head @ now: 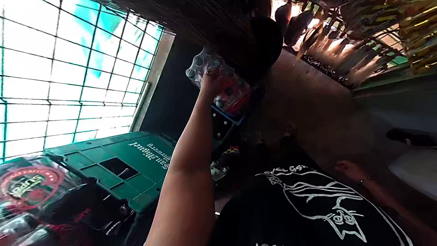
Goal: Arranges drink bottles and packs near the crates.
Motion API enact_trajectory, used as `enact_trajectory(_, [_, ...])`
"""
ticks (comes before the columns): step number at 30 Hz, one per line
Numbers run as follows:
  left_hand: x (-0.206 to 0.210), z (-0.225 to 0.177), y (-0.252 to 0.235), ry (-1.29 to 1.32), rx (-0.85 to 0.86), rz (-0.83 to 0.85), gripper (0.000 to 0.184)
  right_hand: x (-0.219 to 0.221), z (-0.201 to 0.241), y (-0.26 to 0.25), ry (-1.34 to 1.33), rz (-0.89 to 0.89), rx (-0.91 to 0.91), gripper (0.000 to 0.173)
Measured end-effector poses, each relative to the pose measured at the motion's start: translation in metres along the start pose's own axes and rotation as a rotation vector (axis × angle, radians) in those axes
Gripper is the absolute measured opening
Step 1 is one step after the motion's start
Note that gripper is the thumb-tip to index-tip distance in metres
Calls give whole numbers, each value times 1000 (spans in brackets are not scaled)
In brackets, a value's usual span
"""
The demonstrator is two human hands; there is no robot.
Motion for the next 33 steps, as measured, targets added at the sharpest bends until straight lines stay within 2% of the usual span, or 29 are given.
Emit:
enact_trajectory(4, [17, 12, -12, 42, -46, 62, 42, -61, 48, -9, -80, -125, -10, 44])
enact_trajectory(7, [26, 18, -25, 57, -11, 54, 48, -75, 91, -14, -158, -183, -77, 42])
enact_trajectory(10, [27, 17, -32, -16, 21, 101, 54, -58, 127, -10, -251, -245, -146, 41])
enact_trajectory(12, [23, 16, -25, -79, 30, 124, 52, -29, 143, -9, -260, -186, -192, 40])
enact_trajectory(14, [11, 22, -18, -36, 29, 86, 51, 0, 155, -10, -210, -87, -222, 43])
enact_trajectory(18, [-33, 55, 6, 209, -5, -21, 44, 29, 145, -9, -155, 8, -176, 46])
enact_trajectory(20, [-60, 67, 24, 272, 13, -64, 37, 24, 132, -9, -152, -7, -133, 46])
enact_trajectory(23, [-86, 73, 67, 278, 37, -39, 33, 4, 116, -10, -197, -82, -66, 45])
enact_trajectory(27, [-106, 86, 111, 328, -34, -61, 34, -14, 106, -19, -284, -178, 15, 42])
enact_trajectory(30, [-111, 113, 118, 357, -136, -88, 37, -15, 117, -25, -305, -177, 23, 44])
enact_trajectory(33, [-94, 151, 110, 344, -238, -65, 34, -8, 145, -23, -308, -187, -29, 44])
Point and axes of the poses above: each hand's wrist, its own y-axis away from the middle knuckle, its own x-axis out of the palm, z = x × y, the point moved 6 cm from there along -y, towards the middle knuckle, and after that the axes turned 3 degrees about -z, right-handed, at the moved point
